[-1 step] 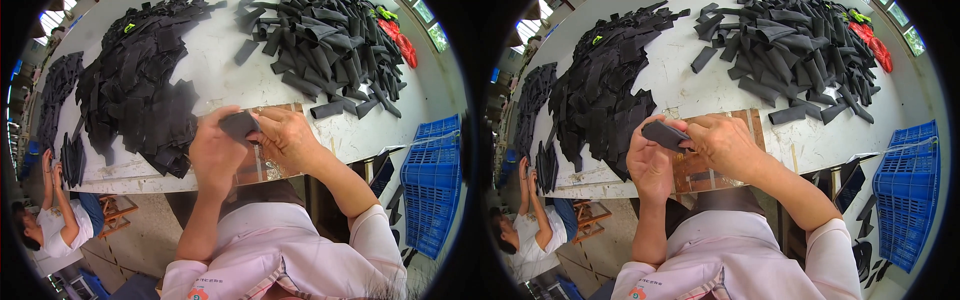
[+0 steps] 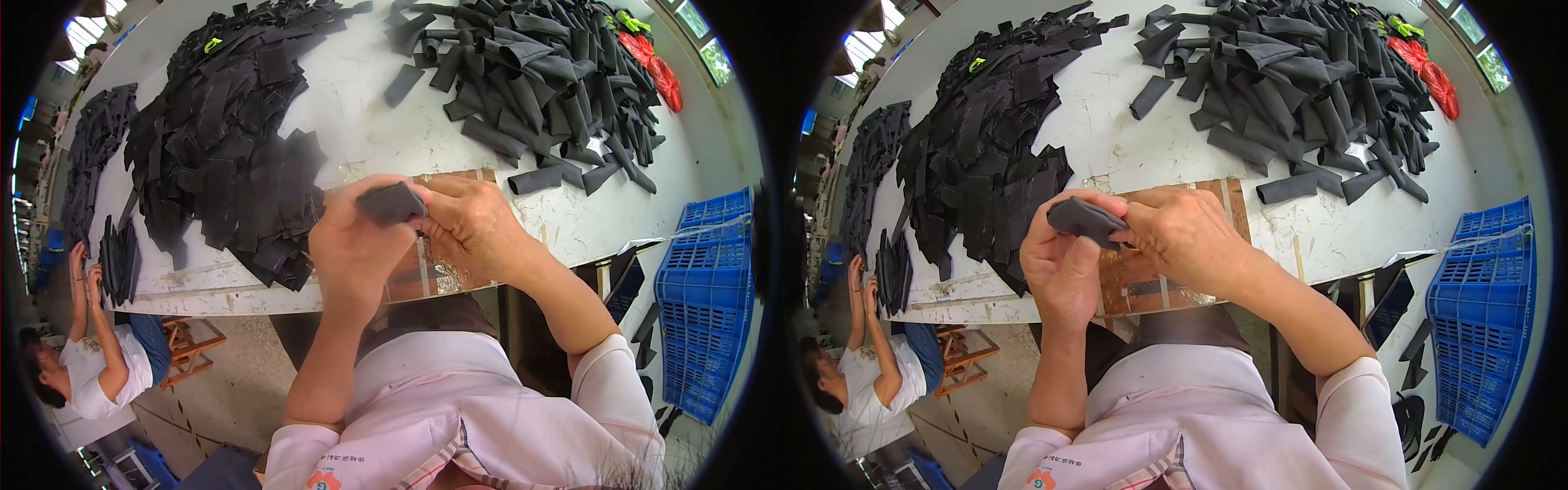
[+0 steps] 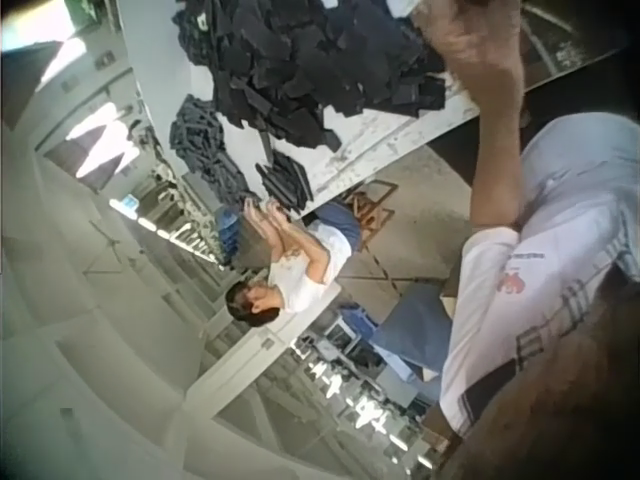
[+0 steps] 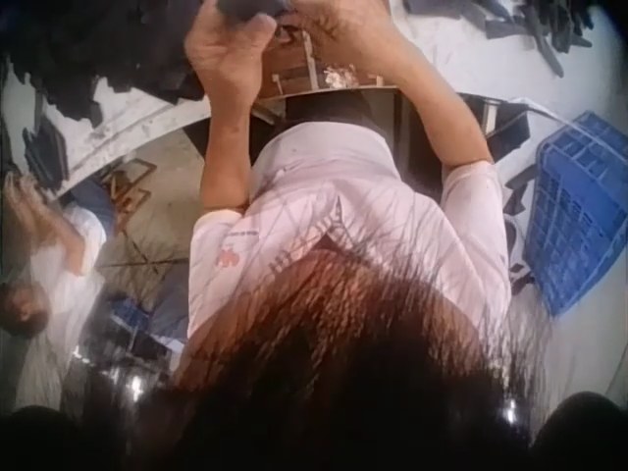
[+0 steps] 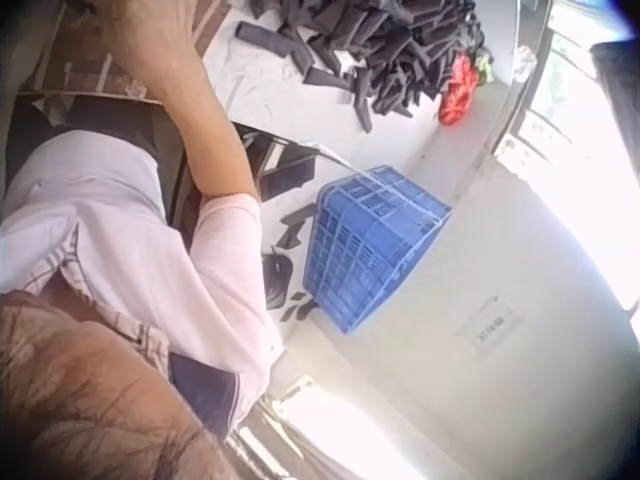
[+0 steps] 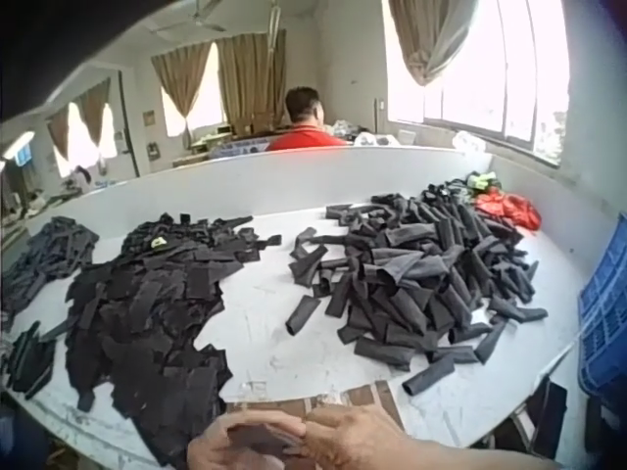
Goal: The recorder is folding and applying adhesive to small black foam/fabric components.
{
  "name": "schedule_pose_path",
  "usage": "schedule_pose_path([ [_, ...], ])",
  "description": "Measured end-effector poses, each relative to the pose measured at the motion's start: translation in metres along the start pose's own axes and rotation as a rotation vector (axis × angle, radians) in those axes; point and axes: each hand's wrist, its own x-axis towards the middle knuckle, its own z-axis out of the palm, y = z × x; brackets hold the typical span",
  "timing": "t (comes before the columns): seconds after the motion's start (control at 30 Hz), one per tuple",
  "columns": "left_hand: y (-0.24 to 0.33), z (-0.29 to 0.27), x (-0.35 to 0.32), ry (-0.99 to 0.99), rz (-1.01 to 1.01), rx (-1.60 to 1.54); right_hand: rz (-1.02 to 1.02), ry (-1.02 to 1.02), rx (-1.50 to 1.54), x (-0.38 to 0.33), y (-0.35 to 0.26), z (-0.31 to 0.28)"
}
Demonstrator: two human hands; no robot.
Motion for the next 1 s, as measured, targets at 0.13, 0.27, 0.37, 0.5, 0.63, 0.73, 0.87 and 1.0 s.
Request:
schedule_pose_path([
  [0.13, 0.019, 0.005, 0.015, -0.267, -0.092, 0.536, -0.034, 0.117, 0.201, -0.008, 0.006, 0.007],
  [0.27, 0.005, -0.006, 0.015, -0.236, -0.030, 0.605, 0.049, 0.006, 0.265, -0.019, 0.020, 0.024],
  [0.37, 0.010, 0.005, 0.010, -0.138, 0.038, 0.498, 0.036, -0.013, 0.161, -0.009, 0.010, 0.013],
  [0.5, 0.014, 0.000, 0.007, -0.127, 0.061, 0.210, 0.048, -0.059, 0.122, -0.005, 0.003, 0.005],
  [0.63, 0.018, 0.001, 0.008, -0.018, 0.111, -0.199, 0.031, -0.091, 0.048, 0.005, -0.004, -0.009],
  [0.73, 0.020, -0.013, 0.009, 0.037, 0.043, -0.447, -0.003, -0.136, -0.037, 0.007, -0.006, -0.012],
  [0.87, 0.008, -0.016, 0.000, 0.033, -0.036, -0.294, -0.017, -0.067, 0.060, -0.001, 0.004, 0.010],
  [1.0, 0.011, -0.021, 0.001, 0.037, -0.007, -0.267, -0.023, 0.033, 0.083, -0.002, -0.008, -0.001],
])
